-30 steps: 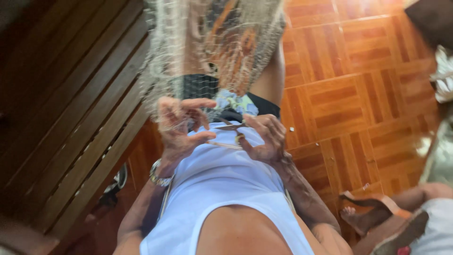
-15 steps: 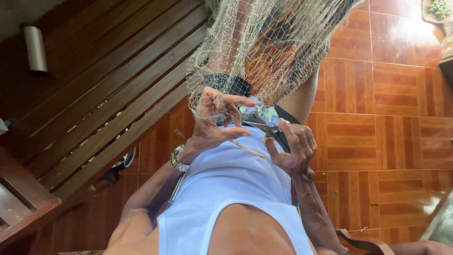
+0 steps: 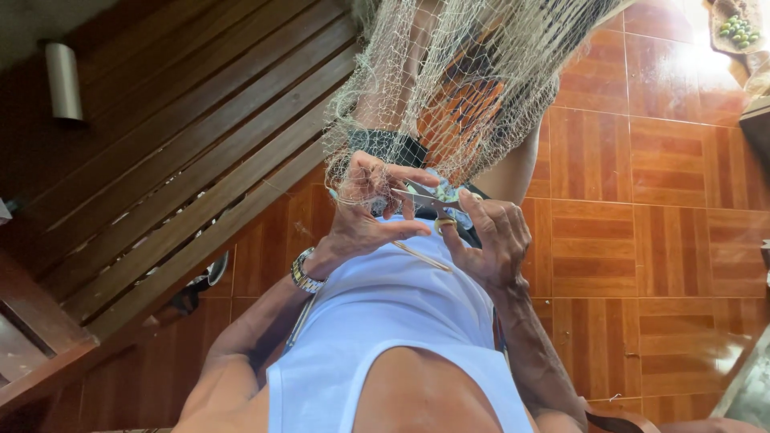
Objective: Repairing a fishing net using a weaving shuttle and scissors
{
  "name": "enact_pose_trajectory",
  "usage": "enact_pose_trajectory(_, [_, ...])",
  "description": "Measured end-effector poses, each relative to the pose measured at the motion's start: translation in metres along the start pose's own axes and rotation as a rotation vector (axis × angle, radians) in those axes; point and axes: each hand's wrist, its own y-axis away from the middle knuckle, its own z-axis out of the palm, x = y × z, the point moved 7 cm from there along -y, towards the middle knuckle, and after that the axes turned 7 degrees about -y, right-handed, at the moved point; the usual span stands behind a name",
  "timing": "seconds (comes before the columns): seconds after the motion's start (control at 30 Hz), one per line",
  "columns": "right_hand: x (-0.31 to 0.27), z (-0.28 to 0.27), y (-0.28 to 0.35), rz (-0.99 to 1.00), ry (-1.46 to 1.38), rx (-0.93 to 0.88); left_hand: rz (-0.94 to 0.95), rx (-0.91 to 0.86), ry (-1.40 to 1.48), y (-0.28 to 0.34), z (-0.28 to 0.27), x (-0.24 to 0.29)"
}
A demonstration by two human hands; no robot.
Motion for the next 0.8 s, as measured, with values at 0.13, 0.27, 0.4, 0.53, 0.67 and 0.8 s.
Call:
enact_pose_trajectory(0.13, [0.003,0.001,0.001,0.019,-0.006,0.006,0.003,0.007,-0.002,0.0,0.0,-0.002])
enact_pose_trajectory(0.27, [0.004,0.002,0.002,0.026,-0.01,0.001,0.001,0.007,0.011,0.001,0.0,-0.003])
enact_pose_trajectory(0.4, [0.003,0.001,0.002,0.01,-0.028,0.003,0.006,0.015,0.004,-0.001,0.0,-0.002])
enact_pose_trajectory(0.53, [0.006,0.002,0.01,0.002,-0.033,0.003,0.004,0.015,0.006,0.001,-0.001,-0.004])
enact_pose_trajectory(0.67, [0.009,-0.001,0.02,-0.004,-0.041,-0.002,-0.006,0.019,-0.001,0.001,-0.002,-0.005])
enact_pose_trajectory(0.8, [0.02,-0.016,0.037,0.036,-0.042,-0.009,-0.016,0.043,0.038,0.002,-0.007,-0.009])
